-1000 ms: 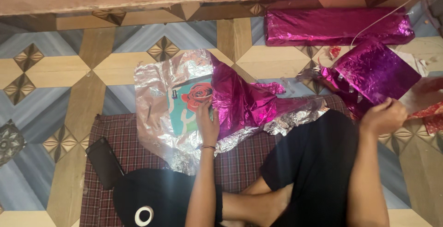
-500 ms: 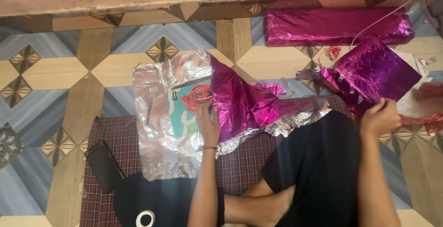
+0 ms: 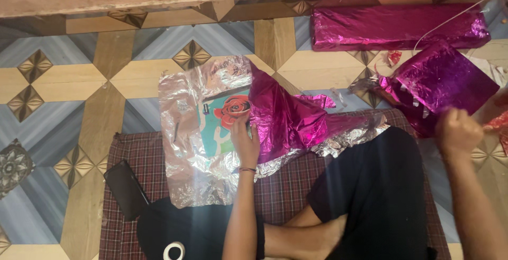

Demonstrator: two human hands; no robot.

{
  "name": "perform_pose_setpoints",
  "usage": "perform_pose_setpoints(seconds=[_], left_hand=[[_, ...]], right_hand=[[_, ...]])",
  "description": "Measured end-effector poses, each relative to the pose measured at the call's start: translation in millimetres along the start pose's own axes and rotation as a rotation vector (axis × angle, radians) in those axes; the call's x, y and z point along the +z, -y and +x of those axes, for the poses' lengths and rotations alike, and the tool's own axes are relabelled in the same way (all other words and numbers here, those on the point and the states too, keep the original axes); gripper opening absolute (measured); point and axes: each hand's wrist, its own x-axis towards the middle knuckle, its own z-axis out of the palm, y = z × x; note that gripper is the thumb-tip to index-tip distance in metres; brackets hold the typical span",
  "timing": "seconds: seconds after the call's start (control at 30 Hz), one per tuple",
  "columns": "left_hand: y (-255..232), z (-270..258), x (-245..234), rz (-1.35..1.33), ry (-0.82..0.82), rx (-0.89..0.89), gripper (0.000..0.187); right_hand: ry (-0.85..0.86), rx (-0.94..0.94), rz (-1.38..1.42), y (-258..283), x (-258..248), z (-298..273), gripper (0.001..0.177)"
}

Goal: The person sits on a mat and wraps a rectangular box with a rose design using shiny pink and silver wrapping paper. They fold the paper edges over the box, smooth the surface, and adjust the paper to cover the item.

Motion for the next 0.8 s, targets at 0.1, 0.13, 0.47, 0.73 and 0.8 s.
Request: perform_pose_setpoints(seconds=[0.1, 0.13, 0.47, 0.73, 0.8], left_hand=[[1.7, -0.8, 1.0, -0.006, -0.010, 0.020, 0.033], [2.6, -1.1, 0.9, -0.011, -0.016, 0.030, 0.034], [6.2, -3.5, 4.2, 0.015, -0.030, 0.038, 0.033], [7.2, -8.9, -2.0, -0.211, -0.003, -0.096, 0.044], [6.2, -14.5, -6.6, -0.274, 0.036, -0.198, 0.048]], right_hand=[[-0.086, -0.009, 0.095, 10.5, -10.5, -21.9, 0.012], [-0.091, -0.011, 0.113, 13.5, -13.1, -25.1, 0.011], [0.020, 0.050, 0.219, 30.7, -48.2, -25.6, 0.022], [-0.041, 0.172, 0.736, 73.7, -137.3, 26.1, 0.019], [-0.149, 0.145, 0.949, 109.2, -176.7, 32.8, 0.013]])
